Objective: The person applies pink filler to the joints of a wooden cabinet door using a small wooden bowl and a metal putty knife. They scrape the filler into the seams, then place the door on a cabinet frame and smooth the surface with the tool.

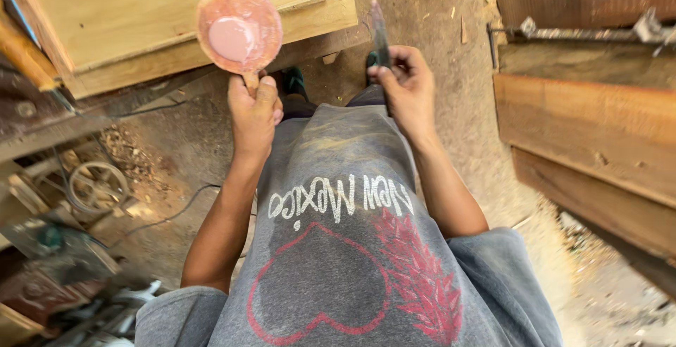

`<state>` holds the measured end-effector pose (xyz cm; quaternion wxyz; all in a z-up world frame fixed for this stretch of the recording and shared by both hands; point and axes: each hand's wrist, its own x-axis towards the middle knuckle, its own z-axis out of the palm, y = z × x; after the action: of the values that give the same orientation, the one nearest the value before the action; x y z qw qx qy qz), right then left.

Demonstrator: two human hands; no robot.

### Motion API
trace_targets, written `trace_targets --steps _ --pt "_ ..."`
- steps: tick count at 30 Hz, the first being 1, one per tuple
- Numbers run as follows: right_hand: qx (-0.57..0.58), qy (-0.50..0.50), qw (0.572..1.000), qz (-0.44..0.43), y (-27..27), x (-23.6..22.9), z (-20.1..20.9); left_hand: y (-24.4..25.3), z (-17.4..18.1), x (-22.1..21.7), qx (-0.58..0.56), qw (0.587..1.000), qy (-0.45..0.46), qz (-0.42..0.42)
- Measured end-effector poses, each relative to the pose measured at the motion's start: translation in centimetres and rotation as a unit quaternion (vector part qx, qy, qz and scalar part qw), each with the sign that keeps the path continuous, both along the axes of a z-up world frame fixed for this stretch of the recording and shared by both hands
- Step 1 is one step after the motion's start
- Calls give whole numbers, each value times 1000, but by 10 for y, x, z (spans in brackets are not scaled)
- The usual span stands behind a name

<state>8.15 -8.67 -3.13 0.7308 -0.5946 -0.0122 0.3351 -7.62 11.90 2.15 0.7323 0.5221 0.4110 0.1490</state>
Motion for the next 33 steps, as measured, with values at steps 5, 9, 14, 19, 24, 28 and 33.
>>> trace_targets --steps 5,9,14,19,24,28,33 --pt "-75 11 994 -84 58 -50 -48 42 -19 -21 11 998 -3 -67" --pt "-158 -23 975 -155 94 -86 -73 74 -31 -49 -8 989 28 -147" --pt "-158 -51 961 -222 129 -106 -85 110 -33 -66 -9 972 45 -232" --pt "-164 -32 955 -243 146 -104 -87 125 -29 -62 -5 966 35 -255" --pt "-189 -5 952 -241 155 -100 -81 122 -19 -51 -5 962 58 -268" --pt "-202 29 953 -226 158 -97 -74 120 -12 -44 -5 959 71 -274" --pt "-177 56 956 -228 173 -98 -65 124 -7 -37 -2 956 64 -285"
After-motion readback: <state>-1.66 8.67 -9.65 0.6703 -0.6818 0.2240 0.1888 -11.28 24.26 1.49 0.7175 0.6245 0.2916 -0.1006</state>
